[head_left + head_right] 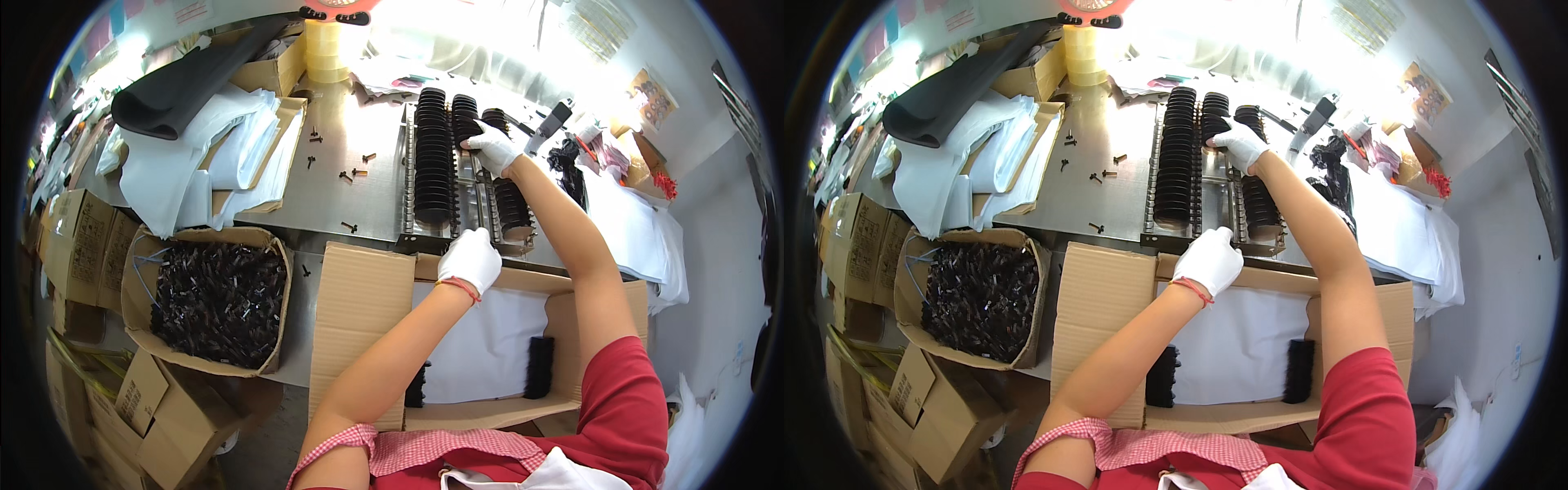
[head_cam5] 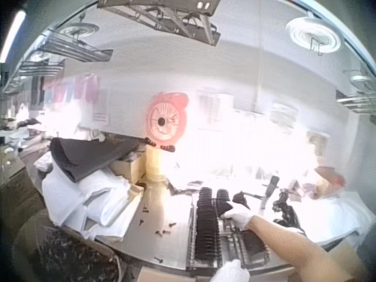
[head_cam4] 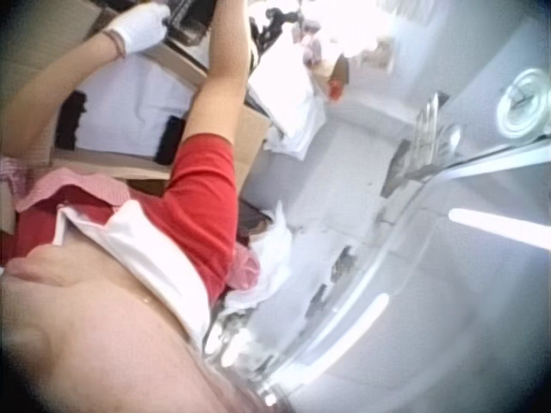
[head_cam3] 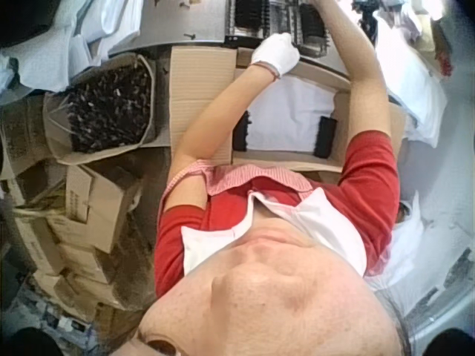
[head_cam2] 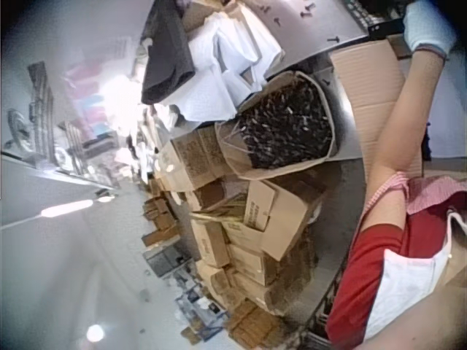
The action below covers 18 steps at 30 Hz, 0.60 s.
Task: The person repeatedly picks up black hairbrush heads from a metal rack and places them into a cardboard box lined with white paper. The person handles the brushes one at a time, arranging them in rows inside the box.
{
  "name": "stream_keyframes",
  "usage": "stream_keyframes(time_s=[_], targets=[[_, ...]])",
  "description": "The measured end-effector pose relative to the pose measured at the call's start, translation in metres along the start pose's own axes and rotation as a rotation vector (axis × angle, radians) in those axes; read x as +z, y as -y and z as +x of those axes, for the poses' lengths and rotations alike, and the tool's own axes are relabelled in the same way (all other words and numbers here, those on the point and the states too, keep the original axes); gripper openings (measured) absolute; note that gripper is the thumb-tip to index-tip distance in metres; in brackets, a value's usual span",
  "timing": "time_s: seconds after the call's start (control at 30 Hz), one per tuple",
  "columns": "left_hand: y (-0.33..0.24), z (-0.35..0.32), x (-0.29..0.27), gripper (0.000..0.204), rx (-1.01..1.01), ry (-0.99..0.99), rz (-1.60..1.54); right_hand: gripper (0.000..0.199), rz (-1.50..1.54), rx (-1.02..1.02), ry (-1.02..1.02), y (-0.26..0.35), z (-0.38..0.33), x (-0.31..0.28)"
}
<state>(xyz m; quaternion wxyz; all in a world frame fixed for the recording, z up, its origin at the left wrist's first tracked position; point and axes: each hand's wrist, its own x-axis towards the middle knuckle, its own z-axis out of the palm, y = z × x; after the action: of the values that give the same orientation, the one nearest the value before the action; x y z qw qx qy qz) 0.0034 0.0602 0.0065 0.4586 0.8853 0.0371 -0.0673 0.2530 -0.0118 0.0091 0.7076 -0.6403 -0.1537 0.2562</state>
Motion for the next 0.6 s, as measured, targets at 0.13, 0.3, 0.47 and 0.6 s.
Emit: stream_keyframes(time_s=[0.13,0.3,0.47,0.6], targets=[[-0.002,0.000,0.000,0.030,-0.010,0.045,0.025,0.059,-0.478,-0.194,-0.310,-0.023,-0.013,0.018],[-0.001,-0.003,0.003,0.025,0.028,0.000,0.077,0.052,-0.983,-0.339,-0.511,-0.035,-0.025,0.053],[-0.006,-0.005,0.001,0.024,0.020,0.013,0.073,0.049,-1.309,-0.762,-0.483,-0.028,-0.018,0.048],[0.003,0.002,0.009,0.031,0.035,-0.062,-0.043,0.048,-1.582,-0.527,-0.375,-0.007,-0.012,0.043]])
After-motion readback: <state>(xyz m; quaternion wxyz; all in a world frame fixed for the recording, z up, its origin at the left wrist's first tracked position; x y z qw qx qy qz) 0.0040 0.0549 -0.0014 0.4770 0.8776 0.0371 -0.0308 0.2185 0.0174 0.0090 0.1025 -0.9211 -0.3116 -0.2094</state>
